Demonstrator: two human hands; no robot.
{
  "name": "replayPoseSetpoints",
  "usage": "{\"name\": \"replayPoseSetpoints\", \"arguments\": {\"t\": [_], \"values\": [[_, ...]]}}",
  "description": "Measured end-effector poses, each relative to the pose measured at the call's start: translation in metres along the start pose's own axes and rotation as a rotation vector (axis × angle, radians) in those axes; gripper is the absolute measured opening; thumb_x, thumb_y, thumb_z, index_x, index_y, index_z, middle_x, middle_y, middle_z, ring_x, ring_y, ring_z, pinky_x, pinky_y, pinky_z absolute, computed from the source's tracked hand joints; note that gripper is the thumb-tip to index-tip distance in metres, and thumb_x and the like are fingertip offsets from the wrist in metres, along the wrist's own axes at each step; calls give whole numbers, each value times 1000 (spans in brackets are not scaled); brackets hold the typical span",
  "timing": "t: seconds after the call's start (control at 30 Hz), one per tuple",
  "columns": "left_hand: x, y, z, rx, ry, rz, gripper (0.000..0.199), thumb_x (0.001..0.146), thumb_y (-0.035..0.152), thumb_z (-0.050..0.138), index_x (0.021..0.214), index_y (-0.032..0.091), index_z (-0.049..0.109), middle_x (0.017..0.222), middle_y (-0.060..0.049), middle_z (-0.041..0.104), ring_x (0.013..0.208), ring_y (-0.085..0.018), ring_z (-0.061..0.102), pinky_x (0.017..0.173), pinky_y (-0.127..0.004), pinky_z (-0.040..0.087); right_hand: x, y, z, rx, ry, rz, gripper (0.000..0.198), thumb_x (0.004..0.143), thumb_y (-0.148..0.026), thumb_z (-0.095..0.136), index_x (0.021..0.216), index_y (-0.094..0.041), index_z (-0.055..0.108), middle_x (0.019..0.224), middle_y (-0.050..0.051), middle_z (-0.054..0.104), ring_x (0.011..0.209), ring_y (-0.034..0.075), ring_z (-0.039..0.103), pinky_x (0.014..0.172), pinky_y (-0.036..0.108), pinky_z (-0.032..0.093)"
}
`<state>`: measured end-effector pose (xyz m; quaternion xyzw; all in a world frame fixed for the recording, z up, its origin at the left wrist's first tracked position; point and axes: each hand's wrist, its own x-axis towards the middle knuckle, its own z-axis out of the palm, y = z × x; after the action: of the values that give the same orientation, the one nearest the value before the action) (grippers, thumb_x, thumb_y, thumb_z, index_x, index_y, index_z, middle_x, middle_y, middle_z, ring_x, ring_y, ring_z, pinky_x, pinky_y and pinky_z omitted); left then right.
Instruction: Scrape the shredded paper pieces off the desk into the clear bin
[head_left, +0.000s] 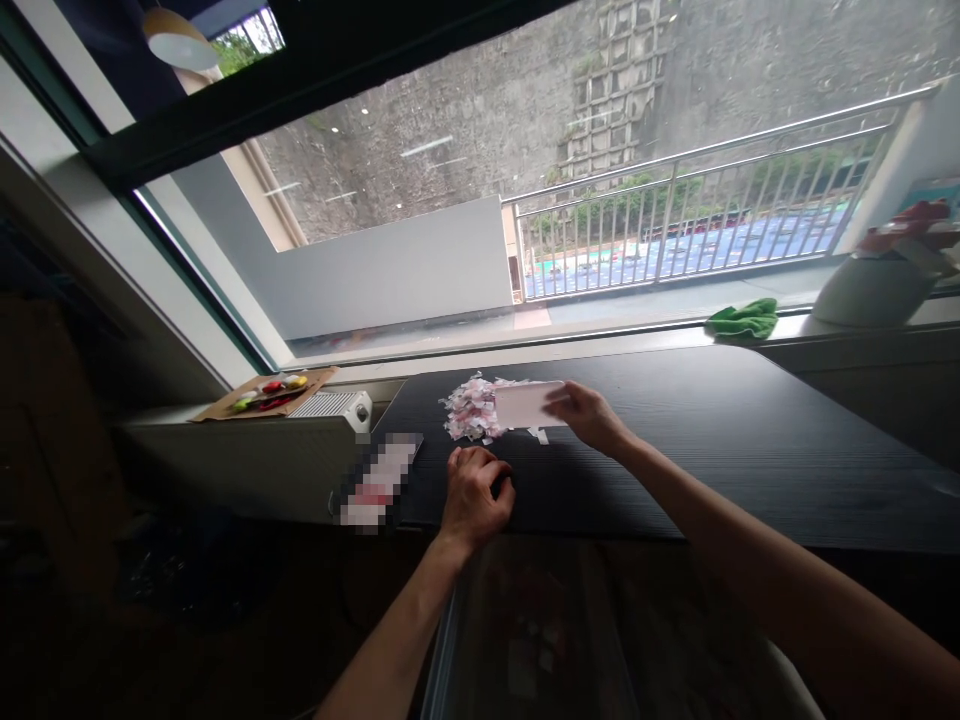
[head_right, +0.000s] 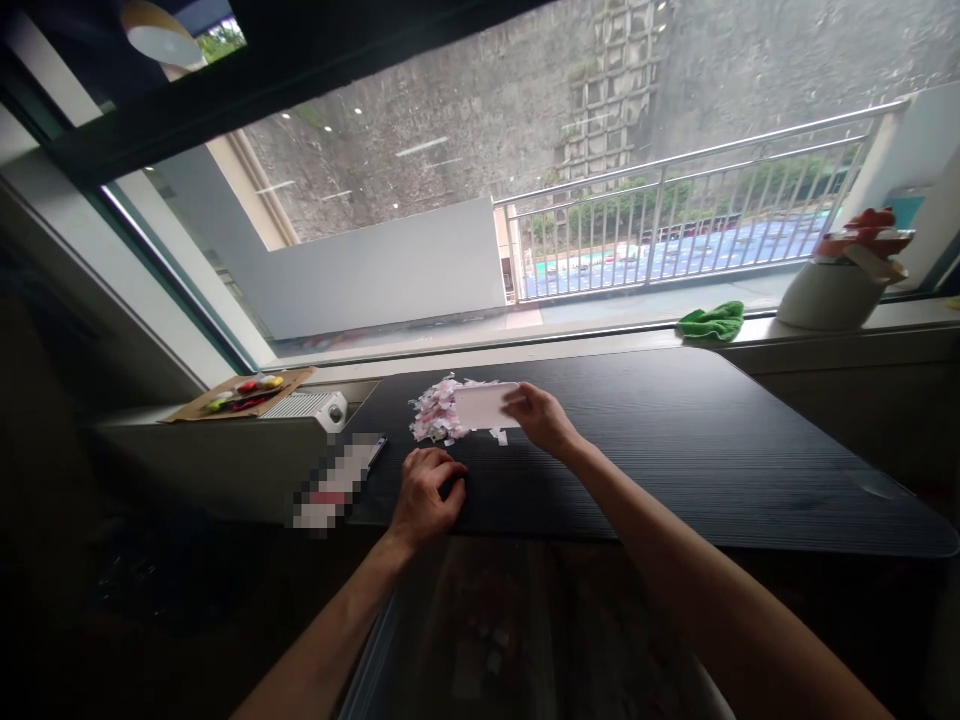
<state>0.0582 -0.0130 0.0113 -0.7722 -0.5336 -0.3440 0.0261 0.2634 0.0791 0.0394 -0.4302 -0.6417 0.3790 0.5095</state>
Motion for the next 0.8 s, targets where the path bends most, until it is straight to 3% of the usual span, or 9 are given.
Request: {"name": "replayPoseSetpoints", "arguments": {"t": [0.23,0.37,0.5,0.63,0.8], "values": [[-2,1,0,-36,19,-33,15,76,15,56,83,19,70,86,-5,62,96,-24,58,105,-57,31,-15,-11,-25,-189,4,-70,10,76,-29,64,80,-20,63,76,5,74,73,22,70,67,37,56],[-3,2,1,-48,29,-41,16,77,15,54,84,20,69,85,-5,63,95,-24,59,104,-58,32,-1,-10,-4,-128,-45,-153,11,82,-28,55,87,-21,61,89,8,76,86,23,72,73,37,56],[-5,1,1,-53,63,-60,16,77,13,54,84,18,68,85,-6,64,95,-25,59,101,-57,36,12,-8,9,-267,-114,-237,9,84,-25,51,82,-22,59,85,7,76,78,21,71,69,33,55],[-5,2,0,-61,77,-75,17,77,13,53,84,18,67,85,-6,64,95,-25,59,100,-56,37,-3,-9,-21,-403,-157,-256,12,87,-28,50,84,-21,59,81,6,75,71,20,70,63,30,54],[-6,5,-1,-66,57,-104,18,78,13,51,85,20,66,83,-4,63,97,-24,59,102,-55,36,-32,-4,-61,-489,-57,-296,16,87,-32,52,96,-23,62,86,6,76,72,21,71,59,28,54]]}}
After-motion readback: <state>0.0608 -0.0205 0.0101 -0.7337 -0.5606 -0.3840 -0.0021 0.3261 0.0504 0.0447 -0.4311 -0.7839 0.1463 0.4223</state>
